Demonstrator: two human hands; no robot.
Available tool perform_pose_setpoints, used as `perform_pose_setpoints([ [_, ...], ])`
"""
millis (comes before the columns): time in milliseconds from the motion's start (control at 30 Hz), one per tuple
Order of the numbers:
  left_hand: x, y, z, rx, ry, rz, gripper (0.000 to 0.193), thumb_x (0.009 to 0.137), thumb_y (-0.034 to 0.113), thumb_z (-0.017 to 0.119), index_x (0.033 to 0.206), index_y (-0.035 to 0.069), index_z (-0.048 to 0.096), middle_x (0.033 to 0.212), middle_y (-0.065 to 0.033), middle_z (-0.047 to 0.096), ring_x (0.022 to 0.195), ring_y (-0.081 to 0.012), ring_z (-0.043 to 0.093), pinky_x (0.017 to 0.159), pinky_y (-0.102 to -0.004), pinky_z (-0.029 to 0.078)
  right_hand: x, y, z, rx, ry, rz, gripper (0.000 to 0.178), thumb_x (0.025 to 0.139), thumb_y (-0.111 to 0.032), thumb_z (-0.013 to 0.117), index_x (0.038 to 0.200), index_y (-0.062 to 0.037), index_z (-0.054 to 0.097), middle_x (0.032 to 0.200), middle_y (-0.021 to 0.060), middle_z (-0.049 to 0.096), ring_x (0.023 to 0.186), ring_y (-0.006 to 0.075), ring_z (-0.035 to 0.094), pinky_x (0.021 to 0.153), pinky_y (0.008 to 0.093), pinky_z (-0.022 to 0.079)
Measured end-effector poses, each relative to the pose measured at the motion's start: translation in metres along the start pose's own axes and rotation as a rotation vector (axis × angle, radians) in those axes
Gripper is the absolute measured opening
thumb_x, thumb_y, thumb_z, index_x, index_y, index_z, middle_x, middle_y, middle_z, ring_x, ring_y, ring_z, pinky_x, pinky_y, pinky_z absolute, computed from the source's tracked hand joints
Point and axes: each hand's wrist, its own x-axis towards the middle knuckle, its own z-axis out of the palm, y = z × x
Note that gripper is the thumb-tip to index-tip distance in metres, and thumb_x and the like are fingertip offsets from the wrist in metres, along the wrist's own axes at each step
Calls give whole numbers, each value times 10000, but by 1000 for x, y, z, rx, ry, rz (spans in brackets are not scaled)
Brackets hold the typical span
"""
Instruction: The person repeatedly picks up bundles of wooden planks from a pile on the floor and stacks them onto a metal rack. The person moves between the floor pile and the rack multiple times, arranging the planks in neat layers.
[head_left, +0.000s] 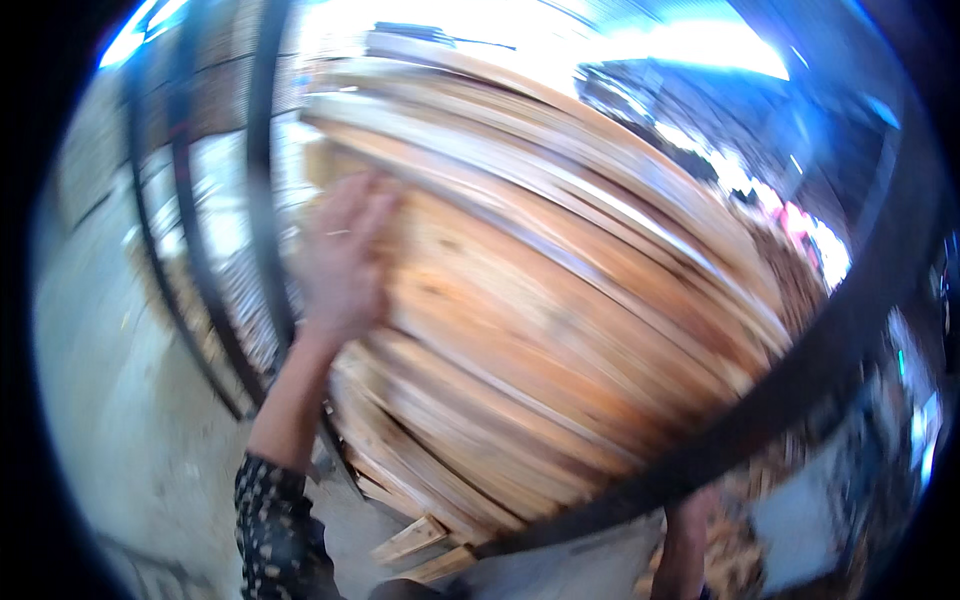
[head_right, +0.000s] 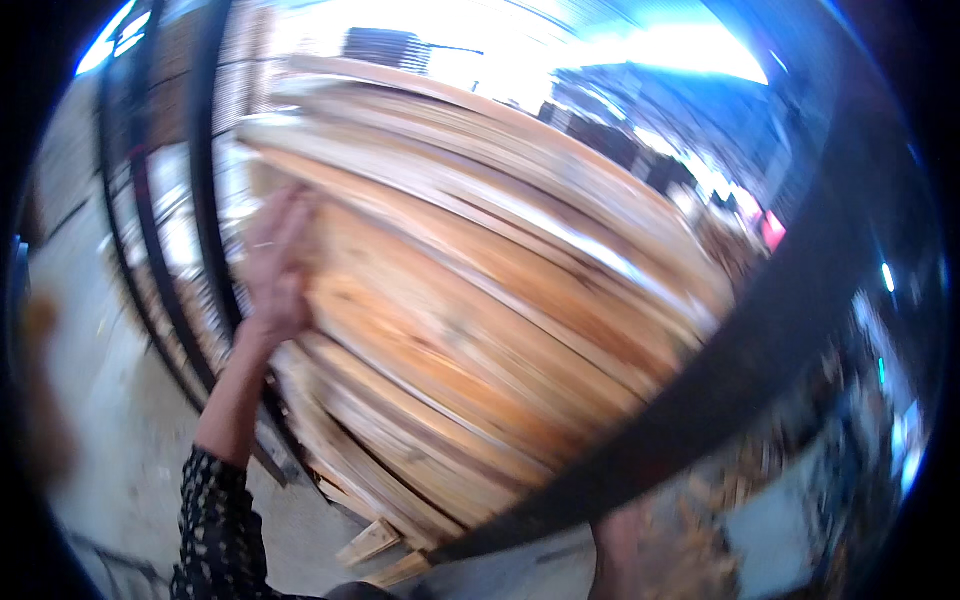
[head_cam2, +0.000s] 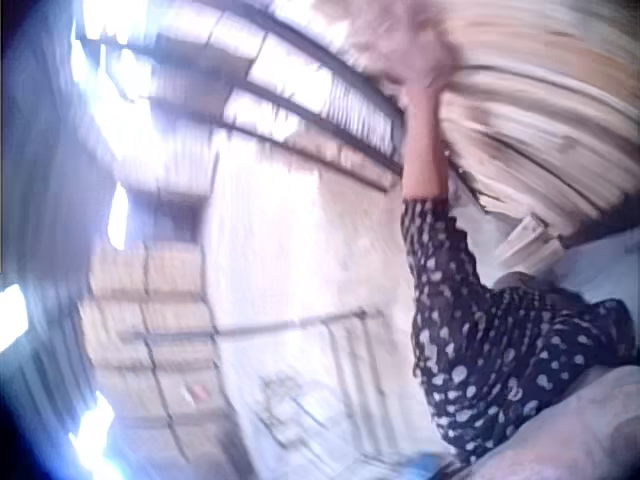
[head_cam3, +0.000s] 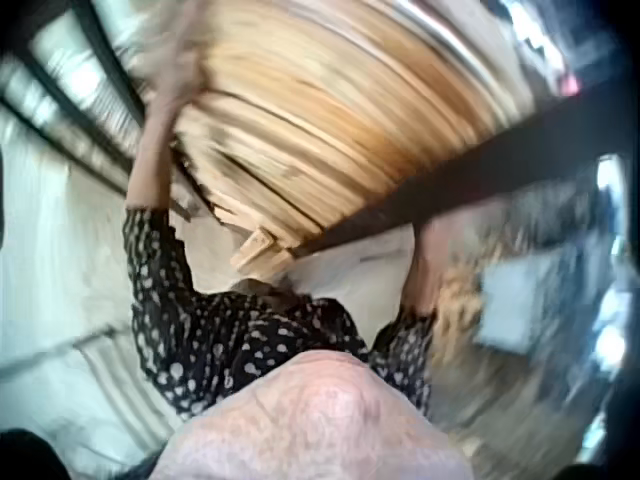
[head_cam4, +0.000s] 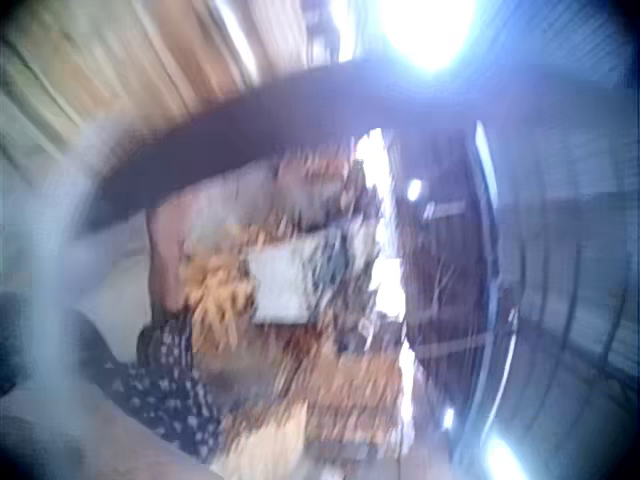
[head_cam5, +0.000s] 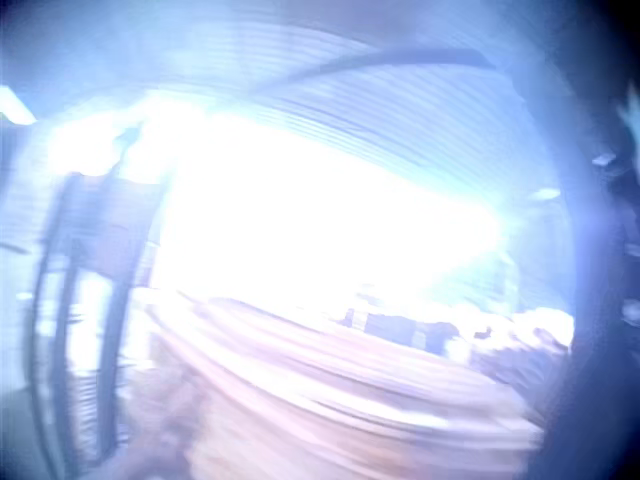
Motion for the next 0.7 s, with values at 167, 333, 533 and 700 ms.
perform_pose_setpoints([
  [167,6,-3,22,-107,-4,18,547,653,114,380,1184,89,510,1243,-198,424,1173,-373,358,974,-439,244,5,23,-17,-105,-61,59,495,863,-266,464,1264,10,372,1223,158,436,1145,240,407,962,338,313],
  [333,-11,-5,12,-146,-52,-47,563,678,69,396,1239,32,422,1309,-211,335,1204,-374,322,988,-415,227,5,15,-46,-498,-266,106,513,850,-304,477,1250,7,399,1182,178,473,1108,258,446,941,353,339],
  [533,-14,6,9,-100,14,-188,562,653,31,452,1213,80,451,1298,-166,353,1191,-363,345,966,-459,260,21,-58,-38,-602,-80,-448,485,880,-337,410,1239,-10,406,1194,165,460,1097,260,447,943,339,329],
  [700,-9,29,-19,-100,0,-23,469,740,256,527,1186,122,476,1269,-160,383,1202,-358,327,996,-450,244,64,-59,-27,56,295,-401,507,928,-375,283,1297,-30,319,1278,135,399,1168,209,390,992,295,260],
])
